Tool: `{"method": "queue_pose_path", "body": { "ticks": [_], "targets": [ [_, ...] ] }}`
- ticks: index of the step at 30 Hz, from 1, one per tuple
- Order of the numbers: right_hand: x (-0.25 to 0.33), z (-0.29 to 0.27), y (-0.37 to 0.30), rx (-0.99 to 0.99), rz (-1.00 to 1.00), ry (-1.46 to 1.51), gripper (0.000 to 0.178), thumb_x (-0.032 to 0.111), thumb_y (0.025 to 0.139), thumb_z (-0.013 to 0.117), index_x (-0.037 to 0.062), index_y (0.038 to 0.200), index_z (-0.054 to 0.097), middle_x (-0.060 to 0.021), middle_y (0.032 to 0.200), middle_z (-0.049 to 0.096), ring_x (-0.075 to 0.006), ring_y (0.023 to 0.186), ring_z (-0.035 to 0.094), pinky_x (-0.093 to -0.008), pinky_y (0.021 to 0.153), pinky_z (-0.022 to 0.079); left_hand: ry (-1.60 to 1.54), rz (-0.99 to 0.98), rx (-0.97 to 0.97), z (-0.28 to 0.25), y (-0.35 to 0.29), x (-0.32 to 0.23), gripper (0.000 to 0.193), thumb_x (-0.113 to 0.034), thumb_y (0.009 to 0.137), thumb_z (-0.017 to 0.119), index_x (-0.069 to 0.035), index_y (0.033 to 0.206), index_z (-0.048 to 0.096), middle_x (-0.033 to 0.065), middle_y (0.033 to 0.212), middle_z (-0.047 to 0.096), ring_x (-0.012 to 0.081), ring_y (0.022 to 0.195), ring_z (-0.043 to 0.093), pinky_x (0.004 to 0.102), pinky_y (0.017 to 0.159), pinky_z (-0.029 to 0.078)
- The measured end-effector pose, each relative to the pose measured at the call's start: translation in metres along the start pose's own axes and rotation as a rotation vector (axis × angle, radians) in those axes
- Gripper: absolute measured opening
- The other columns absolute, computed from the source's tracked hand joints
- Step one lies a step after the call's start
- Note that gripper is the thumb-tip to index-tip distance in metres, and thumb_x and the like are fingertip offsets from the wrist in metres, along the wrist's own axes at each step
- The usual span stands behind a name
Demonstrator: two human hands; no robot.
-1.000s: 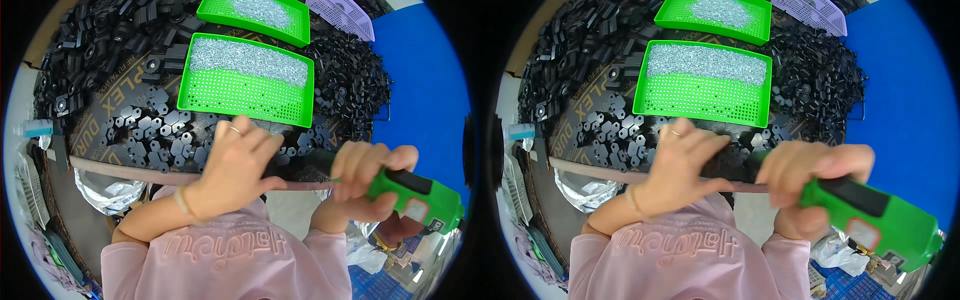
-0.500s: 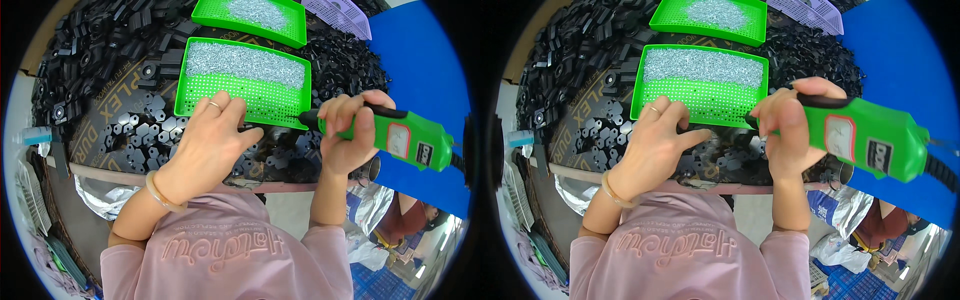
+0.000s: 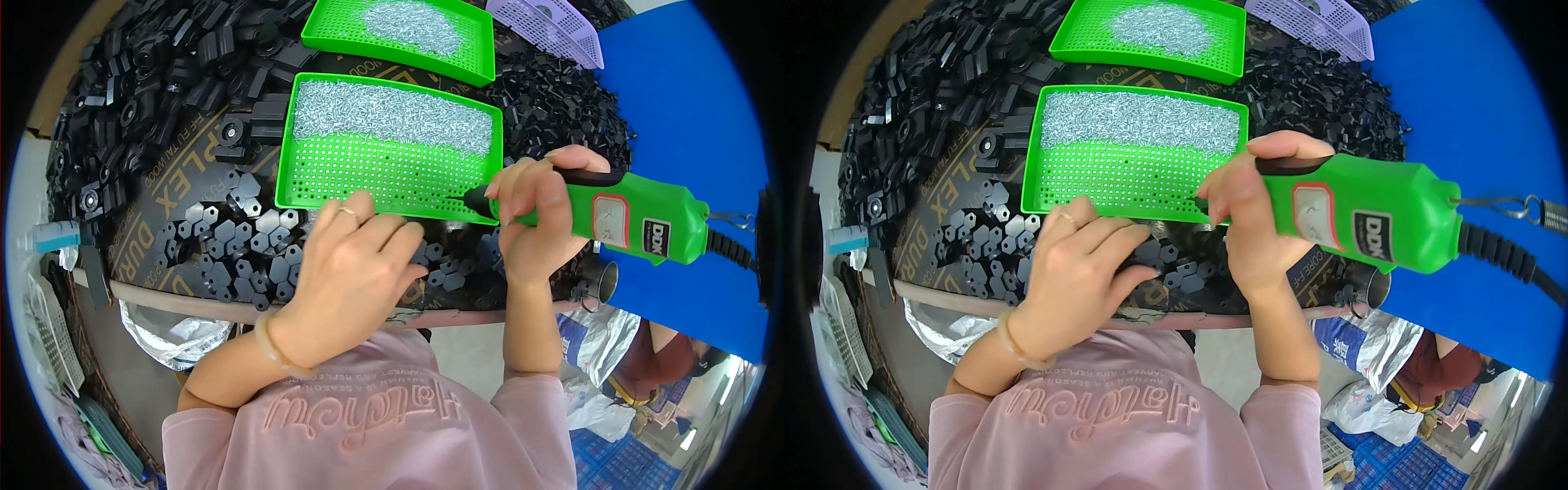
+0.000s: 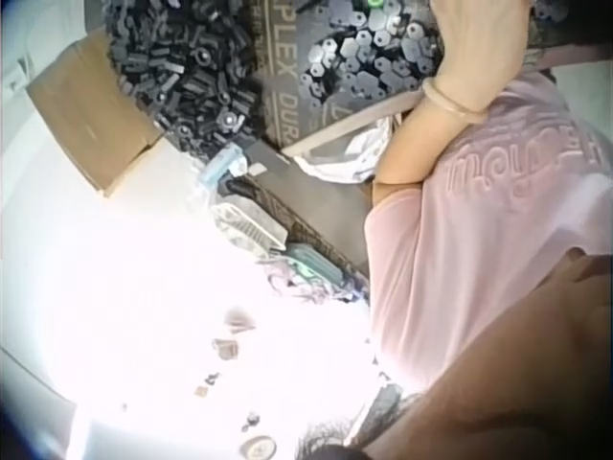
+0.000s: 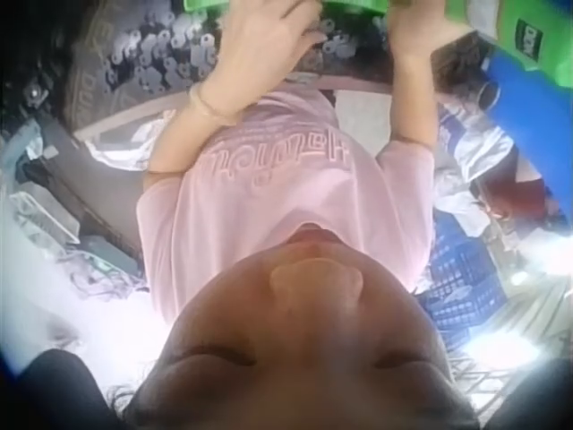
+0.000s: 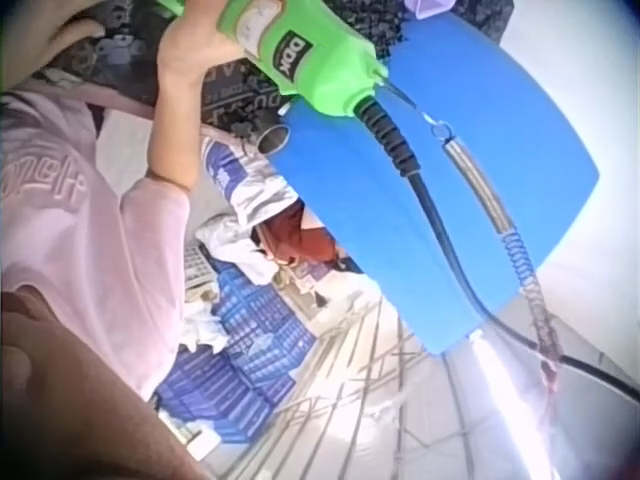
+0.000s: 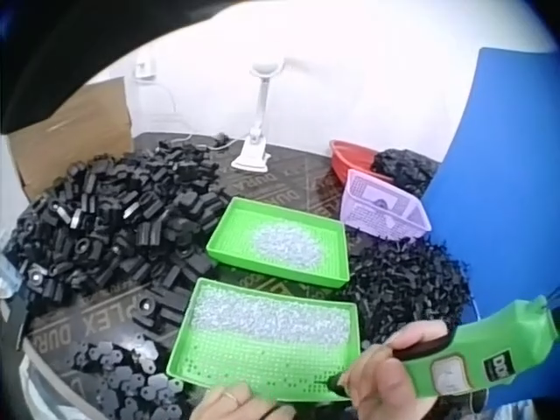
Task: Assemble small black plastic components using an electric screwdriver.
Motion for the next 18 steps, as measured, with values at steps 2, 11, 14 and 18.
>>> {"method": "queue_pose_path", "body": {
  "ticks": [2, 11, 14, 18],
  "targets": [
    [-0.002, 0.0, -0.002, 0.022, -0.025, 0.062, 0.023, 0.001, 0.089, 0.056, -0.0012, 0.107, 0.042, -0.0073, 0.062, 0.052, -0.0125, 0.046, 0.05, -0.0304, 0.051, 0.05, -0.019, -0.025, 0.022, -0.007, -0.003, 0.003, 0.041, -0.019, 0.061, 0.08, -0.006, 0.098, 0.068, 0.003, 0.09, 0.067, 0.0229, 0.079, 0.052, 0.0359, 0.075, 0.039],
    [-0.001, 0.005, -0.004, -0.017, 0.02, -0.059, 0.024, 0.011, 0.09, 0.057, 0.0034, 0.105, 0.041, -0.004, 0.058, 0.044, -0.0143, 0.045, 0.042, -0.0329, 0.049, 0.043, 0.024, -0.076, 0.018, 0.011, -0.008, -0.006, 0.044, -0.019, 0.061, 0.078, -0.003, 0.101, 0.066, 0.0052, 0.087, 0.067, 0.023, 0.08, 0.051, 0.0377, 0.074, 0.035],
    [0.001, 0.004, -0.003, 0.001, 0.001, -0.014, 0.024, 0.005, 0.089, 0.058, 0.0012, 0.105, 0.041, -0.0054, 0.06, 0.048, -0.0135, 0.046, 0.046, -0.0316, 0.05, 0.047, 0.06, -0.1, 0.013, 0.014, -0.005, -0.009, 0.042, -0.017, 0.062, 0.076, -0.003, 0.101, 0.066, 0.0054, 0.086, 0.067, 0.023, 0.081, 0.051, 0.0374, 0.074, 0.035],
    [0.018, 0.004, -0.002, -0.02, -0.015, 0.002, 0.027, 0.009, 0.09, 0.06, 0.0007, 0.106, 0.04, -0.0047, 0.058, 0.05, -0.0133, 0.047, 0.05, -0.0306, 0.05, 0.049, 0.075, -0.131, -0.002, 0.018, -0.007, -0.007, 0.042, -0.018, 0.063, 0.075, -0.003, 0.102, 0.067, 0.0052, 0.086, 0.067, 0.0231, 0.081, 0.052, 0.0378, 0.074, 0.035]
  ]
}}
Point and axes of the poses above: each hand's wrist, its own y-axis towards the middle knuckle, its own z-axis out of the palm, x = y × z, the point moved 6 cm from there along y, towards the middle knuckle
